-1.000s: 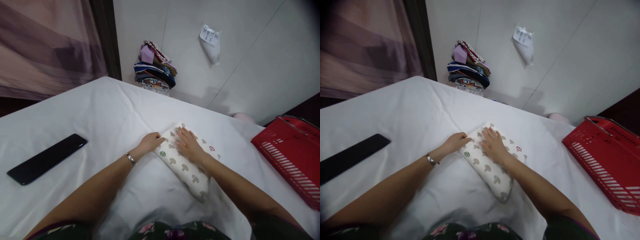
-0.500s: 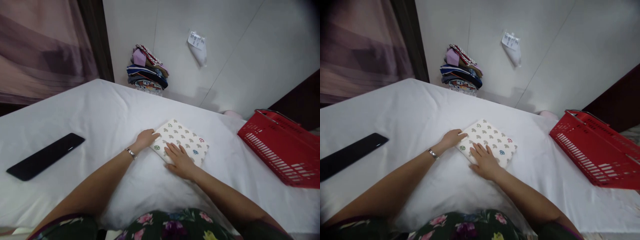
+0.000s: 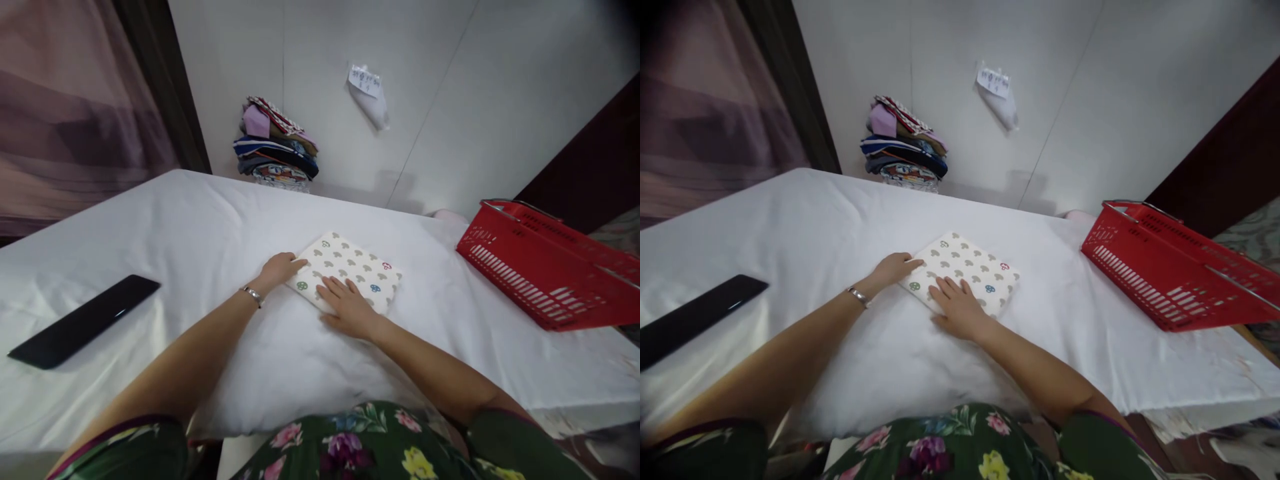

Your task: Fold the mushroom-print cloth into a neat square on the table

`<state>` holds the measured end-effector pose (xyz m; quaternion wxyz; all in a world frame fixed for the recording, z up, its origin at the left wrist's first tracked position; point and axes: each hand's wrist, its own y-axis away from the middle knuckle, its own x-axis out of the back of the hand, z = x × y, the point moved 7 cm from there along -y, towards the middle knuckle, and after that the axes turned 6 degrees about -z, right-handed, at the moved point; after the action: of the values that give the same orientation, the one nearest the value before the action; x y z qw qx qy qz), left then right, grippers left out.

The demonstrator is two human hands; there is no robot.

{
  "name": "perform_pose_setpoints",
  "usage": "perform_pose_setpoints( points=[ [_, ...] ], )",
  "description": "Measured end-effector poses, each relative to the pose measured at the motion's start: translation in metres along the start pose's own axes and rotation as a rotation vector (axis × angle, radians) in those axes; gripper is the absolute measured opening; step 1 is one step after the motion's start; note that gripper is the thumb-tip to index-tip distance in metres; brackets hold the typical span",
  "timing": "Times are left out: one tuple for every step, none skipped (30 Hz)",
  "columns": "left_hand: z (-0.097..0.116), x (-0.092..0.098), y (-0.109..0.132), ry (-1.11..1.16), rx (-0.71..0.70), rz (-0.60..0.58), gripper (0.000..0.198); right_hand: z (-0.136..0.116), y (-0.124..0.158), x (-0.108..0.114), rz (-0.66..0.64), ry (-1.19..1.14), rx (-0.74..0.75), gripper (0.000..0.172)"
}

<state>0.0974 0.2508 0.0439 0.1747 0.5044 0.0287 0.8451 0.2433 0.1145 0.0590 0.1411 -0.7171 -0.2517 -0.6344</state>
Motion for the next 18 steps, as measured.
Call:
perform_pose_setpoints(
  points=[
    [0.000,0.000,-0.001,-0.019,0.004,-0.010,0.043,0.000,0.003,0.001,0.008,-0.002,-0.010,0.063],
    [0.001,0.001,-0.001,-0.037,0.011,-0.014,0.043,-0.001,0.007,0.001,0.022,0.002,-0.021,0.063],
    [0.001,0.002,-0.001,-0.051,0.019,-0.009,0.044,-0.001,0.011,0.000,0.044,0.011,-0.032,0.064],
    [0.001,0.003,0.000,-0.059,0.023,0.002,0.044,-0.001,0.014,-0.001,0.071,0.026,-0.039,0.064],
    [0.001,0.004,0.001,-0.063,0.029,0.016,0.044,-0.002,0.017,-0.003,0.099,0.044,-0.038,0.064],
    [0.002,0.004,0.002,-0.063,0.040,0.029,0.044,-0.003,0.019,-0.006,0.127,0.062,-0.031,0.064],
    [0.003,0.005,0.003,-0.062,0.061,0.045,0.043,-0.004,0.020,-0.008,0.154,0.077,-0.023,0.064],
    [0.005,0.005,0.005,-0.067,0.084,0.073,0.042,-0.005,0.021,-0.010,0.177,0.090,-0.017,0.063],
    [0.010,0.007,0.007,-0.083,0.095,0.120,0.041,-0.006,0.021,-0.011,0.195,0.097,-0.015,0.063],
    [0.018,0.008,0.011,-0.106,0.083,0.188,0.041,-0.007,0.021,-0.012,0.206,0.100,-0.017,0.063],
    [0.029,0.009,0.015,-0.135,0.036,0.270,0.043,-0.007,0.020,-0.012,0.212,0.097,-0.022,0.062],
    [0.044,0.009,0.020,-0.166,-0.048,0.349,0.044,-0.007,0.020,-0.011,0.216,0.088,-0.024,0.062],
    [0.060,0.005,0.026,-0.201,-0.159,0.409,0.045,-0.007,0.020,-0.009,0.217,0.068,-0.016,0.062],
    [0.074,-0.002,0.031,-0.234,-0.274,0.443,0.046,-0.008,0.021,-0.007,0.218,0.037,0.005,0.059],
    [0.085,-0.011,0.036,-0.264,-0.365,0.448,0.047,-0.007,0.023,-0.004,0.226,-0.010,0.029,0.054],
    [0.092,-0.021,0.038,-0.292,-0.422,0.430,0.048,-0.004,0.026,0.000,0.247,-0.071,0.043,0.048],
    [0.095,-0.031,0.039,-0.314,-0.445,0.400,0.049,0.003,0.030,0.005,0.288,-0.139,0.040,0.041],
    [0.094,-0.039,0.038,-0.331,-0.445,0.369,0.049,0.013,0.036,0.010,0.350,-0.208,0.016,0.035]
  ],
)
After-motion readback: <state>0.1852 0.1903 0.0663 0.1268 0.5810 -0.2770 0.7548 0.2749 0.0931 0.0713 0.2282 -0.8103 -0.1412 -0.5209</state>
